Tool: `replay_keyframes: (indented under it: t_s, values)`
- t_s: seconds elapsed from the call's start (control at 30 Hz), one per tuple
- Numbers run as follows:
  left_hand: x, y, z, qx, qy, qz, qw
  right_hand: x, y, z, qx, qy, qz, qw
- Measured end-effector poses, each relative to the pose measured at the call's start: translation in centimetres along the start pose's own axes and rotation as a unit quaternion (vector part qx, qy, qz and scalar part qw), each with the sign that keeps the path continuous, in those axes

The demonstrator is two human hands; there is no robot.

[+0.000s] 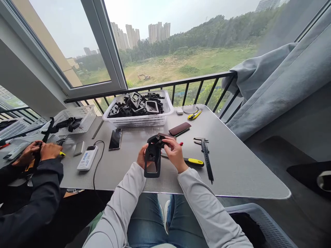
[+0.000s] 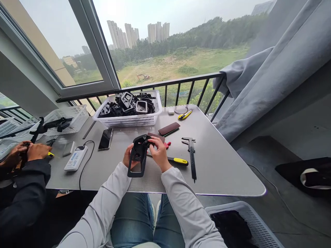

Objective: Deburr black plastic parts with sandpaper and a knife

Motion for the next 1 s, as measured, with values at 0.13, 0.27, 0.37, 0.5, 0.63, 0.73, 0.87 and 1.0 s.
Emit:
replay_keyframes:
  t_s: [0.13, 0.27, 0.37, 0.5, 0.63, 0.73, 0.87, 1.0]
  values:
    - [-0.6, -0.8, 0.4, 0.054, -0.023, 0.018, 0.998, 0.7, 0.7, 0.1, -0.019, -0.021, -0.088, 0.996]
    - [-1.2, -1.2, 0.7, 0.05, -0.03, 0.024, 0.998, 1.2, 0.7, 0.1, -0.031, -0.028, -0.126, 0.991]
    - [-1.5, -1.2, 0.8, 0.051, -0.021, 0.024, 0.998, 1.3, 0.8, 0.0, -0.07, -0.046, -0.146, 0.986]
    - [-1.5, -1.1, 0.9, 0.07, -0.024, 0.027, 0.997, 1.0, 1.2, -0.2, -0.123, -0.073, -0.185, 0.972]
    - [-1.1, -0.6, 0.7, 0.053, -0.009, 0.038, 0.998, 0.1, 1.5, -1.0, -0.181, -0.101, -0.215, 0.954]
    - [-0.8, -0.2, 0.5, 0.051, 0.018, 0.057, 0.997, -0.7, 1.6, -2.3, -0.225, -0.115, -0.208, 0.945]
    - [-0.6, 0.1, 0.2, 0.059, 0.05, 0.08, 0.994, -1.9, 1.4, -4.9, -0.287, -0.115, -0.182, 0.934]
    - [-0.6, -0.3, 0.1, 0.064, -0.001, 0.057, 0.996, -3.0, 0.7, -6.1, -0.352, -0.116, -0.14, 0.918]
Point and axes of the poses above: each hand's wrist, its own z-axis towards the middle knuckle, its own y-axis out of the palm, x = y × z, the point moved 2 cm from there along z, towards the middle knuckle, and after that the axes turned 6 degrees about -x, right-handed, at the moved point
